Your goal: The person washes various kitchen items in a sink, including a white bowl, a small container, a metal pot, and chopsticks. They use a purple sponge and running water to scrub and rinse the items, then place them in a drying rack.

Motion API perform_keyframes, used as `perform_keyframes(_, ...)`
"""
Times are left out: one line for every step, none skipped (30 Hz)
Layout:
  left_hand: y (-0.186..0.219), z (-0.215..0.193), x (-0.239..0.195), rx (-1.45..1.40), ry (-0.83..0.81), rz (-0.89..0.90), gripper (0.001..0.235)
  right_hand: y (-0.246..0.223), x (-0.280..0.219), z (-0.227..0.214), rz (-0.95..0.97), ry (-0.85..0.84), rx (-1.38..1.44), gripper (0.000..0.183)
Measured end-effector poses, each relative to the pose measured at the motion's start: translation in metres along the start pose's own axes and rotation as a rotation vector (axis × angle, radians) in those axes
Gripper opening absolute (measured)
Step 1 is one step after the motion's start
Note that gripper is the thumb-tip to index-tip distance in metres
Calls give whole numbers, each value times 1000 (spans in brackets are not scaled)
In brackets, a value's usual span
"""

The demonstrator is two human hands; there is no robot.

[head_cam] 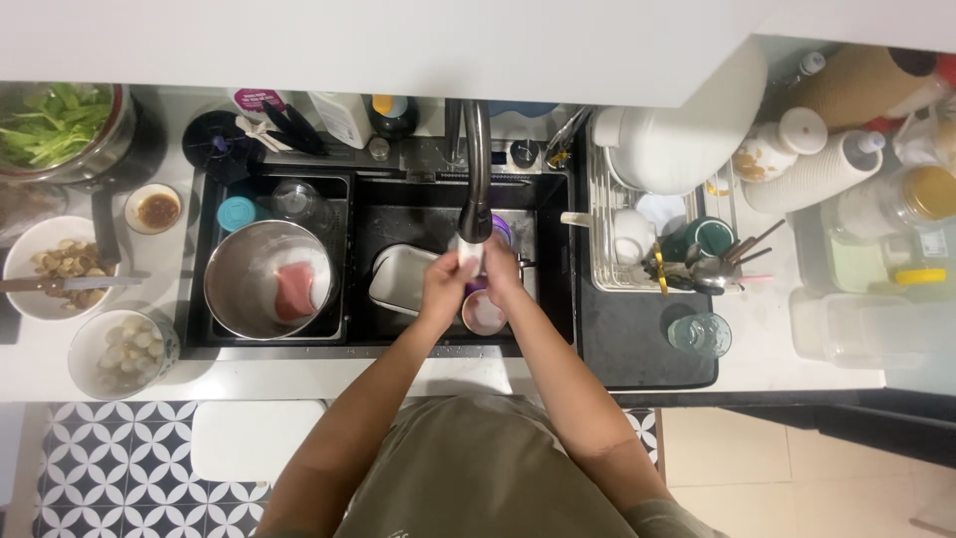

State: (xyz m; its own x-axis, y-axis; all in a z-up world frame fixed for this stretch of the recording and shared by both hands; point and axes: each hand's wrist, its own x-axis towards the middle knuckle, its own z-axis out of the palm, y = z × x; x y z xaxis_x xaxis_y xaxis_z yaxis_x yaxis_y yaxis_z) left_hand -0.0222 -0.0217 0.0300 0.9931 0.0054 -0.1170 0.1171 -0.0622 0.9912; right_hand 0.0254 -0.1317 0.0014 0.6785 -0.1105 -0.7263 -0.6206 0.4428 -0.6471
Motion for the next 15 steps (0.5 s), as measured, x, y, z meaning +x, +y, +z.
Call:
perform_keyframes(-25,7,11,-394,145,-148,9,-13,-31,10,-255,3,-152,41)
perform_keyframes(-49,15,24,-789,294,-295,12,-28,-62,21,-512,5,-309,44)
perform_keyframes(-52,14,31,-790,291,-297,12,-29,-64,18,-513,8,-309,44)
perform_keyframes(-55,11,39,-965,288,-341,14,-29,-65,16,-618,6,-393,47)
perform_keyframes(-59,9,46,-1141,283,-385,19,-29,-67,14,-723,4,-478,54)
perform_keyframes(-53,4,52,-1142,284,-384,19,-29,-74,15,-723,3,-479,54)
perform_keyframes(-47,-1,57,-1099,268,-486,27,-29,-82,16,-739,-38,-383,58)
perform_keyframes(-41,-6,64,-1053,248,-585,35,-30,-88,18,-755,-79,-285,63)
perform_keyframes(-44,-10,72,-1054,247,-583,35,-27,-85,18,-758,-79,-286,63)
perform_keyframes(-49,-14,77,-879,246,-567,25,-22,-84,17,-571,-165,-117,65)
perform_keyframes(-53,-18,82,-705,244,-549,22,-18,-82,17,-383,-248,50,68)
perform_keyframes(-41,-18,82,-703,240,-548,22,-17,-76,13,-385,-245,52,68)
perform_keyframes(-30,-17,82,-222,108,-447,21,-17,-71,9,-132,-294,164,64)
perform_keyframes(-19,-19,81,257,-22,-331,23,-16,-66,7,125,-340,276,68)
perform_keyframes(-7,-17,67,260,-24,-331,23,-9,-58,5,125,-339,279,68)
